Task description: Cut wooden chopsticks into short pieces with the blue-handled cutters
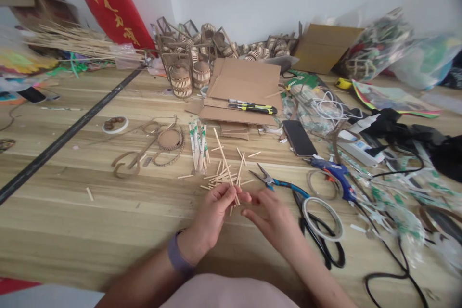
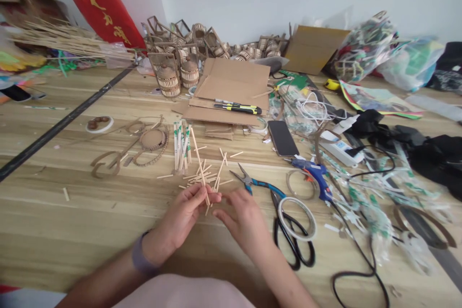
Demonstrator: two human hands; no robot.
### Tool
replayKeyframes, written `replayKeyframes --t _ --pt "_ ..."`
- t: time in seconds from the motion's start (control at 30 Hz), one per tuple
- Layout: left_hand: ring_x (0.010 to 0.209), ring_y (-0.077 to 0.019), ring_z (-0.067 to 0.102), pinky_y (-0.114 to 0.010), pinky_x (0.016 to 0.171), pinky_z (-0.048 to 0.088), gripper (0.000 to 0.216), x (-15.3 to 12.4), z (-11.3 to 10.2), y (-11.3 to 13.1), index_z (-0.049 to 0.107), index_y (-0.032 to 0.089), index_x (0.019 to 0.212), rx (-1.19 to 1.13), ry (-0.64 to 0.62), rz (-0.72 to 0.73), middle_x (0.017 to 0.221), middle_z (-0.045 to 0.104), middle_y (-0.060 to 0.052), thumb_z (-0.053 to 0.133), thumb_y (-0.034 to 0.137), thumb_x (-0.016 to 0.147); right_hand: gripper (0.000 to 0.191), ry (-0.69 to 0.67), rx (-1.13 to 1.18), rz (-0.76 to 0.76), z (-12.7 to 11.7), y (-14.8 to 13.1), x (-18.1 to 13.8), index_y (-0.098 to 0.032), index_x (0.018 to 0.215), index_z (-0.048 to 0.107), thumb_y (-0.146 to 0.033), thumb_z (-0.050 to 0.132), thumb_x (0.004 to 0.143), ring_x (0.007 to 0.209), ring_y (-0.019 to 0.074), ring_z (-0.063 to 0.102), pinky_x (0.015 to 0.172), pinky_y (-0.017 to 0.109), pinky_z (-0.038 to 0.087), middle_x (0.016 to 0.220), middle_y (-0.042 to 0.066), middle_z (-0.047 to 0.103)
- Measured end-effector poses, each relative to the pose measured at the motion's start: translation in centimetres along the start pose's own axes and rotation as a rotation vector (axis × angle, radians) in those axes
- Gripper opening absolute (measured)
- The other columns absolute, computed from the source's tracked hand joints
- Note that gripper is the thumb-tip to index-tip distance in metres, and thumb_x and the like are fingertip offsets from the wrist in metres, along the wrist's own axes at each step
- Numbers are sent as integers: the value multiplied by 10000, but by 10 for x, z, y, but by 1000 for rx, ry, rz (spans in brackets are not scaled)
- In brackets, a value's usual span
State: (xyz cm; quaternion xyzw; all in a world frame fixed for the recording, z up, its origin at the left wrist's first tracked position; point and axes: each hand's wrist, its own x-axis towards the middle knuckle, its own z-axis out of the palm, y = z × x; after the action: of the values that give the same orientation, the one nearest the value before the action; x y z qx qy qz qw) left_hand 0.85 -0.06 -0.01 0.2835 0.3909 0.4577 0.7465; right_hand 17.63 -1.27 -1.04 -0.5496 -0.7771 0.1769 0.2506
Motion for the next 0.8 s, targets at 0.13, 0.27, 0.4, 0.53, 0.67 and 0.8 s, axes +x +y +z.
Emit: replayKeyframes --t 0.13,0.27,0.4,0.53,0.67,0.8 --pt "840 -180 612 -290 819 390 350 1 -4 0 642 174 774 95 15 31 784 733 -40 692 520 786 762 48 -597 176 -17 27 -6 -134 1304 520 -522 761 695 1170 429 526 952 570 393 1277 243 589" --pt "819 -172 595 -284 798 375 356 -1 -3 -1 636 181 795 108 -20 -9 771 728 -28 690 533 778 648 -137 -704 248 -30 41 0 -128 1292 540 -464 719 768 1039 377 616 919 508 428 1140 195 668" --pt "802 -170 595 -284 775 375 345 -1 -4 -1 626 181 801 139 -30 -4 768 723 -29 670 523 793 428 -238 -668 251 -35 38 12 -125 1244 587 -329 611 868 982 329 653 859 427 471 1061 170 691" --pt "772 -170 582 -288 756 378 323 -1 -5 2 627 176 810 219 -32 11 759 730 -42 630 499 824 393 -196 -666 256 -39 37 14 -77 1234 593 -280 490 914 998 356 643 858 467 481 1071 197 684" --pt "728 -172 559 -286 716 381 287 -1 -7 8 638 171 792 357 -56 11 726 723 -47 598 451 844 460 -73 -401 335 -58 37 6 -70 1238 592 -328 381 920 1013 353 639 876 480 492 1100 197 677" --pt "723 -171 541 -282 724 385 282 -3 -8 12 664 169 738 461 -101 10 727 720 -45 582 415 850 446 -209 215 461 -83 17 -6 -228 1122 691 -490 399 909 844 260 672 743 346 551 874 75 729"
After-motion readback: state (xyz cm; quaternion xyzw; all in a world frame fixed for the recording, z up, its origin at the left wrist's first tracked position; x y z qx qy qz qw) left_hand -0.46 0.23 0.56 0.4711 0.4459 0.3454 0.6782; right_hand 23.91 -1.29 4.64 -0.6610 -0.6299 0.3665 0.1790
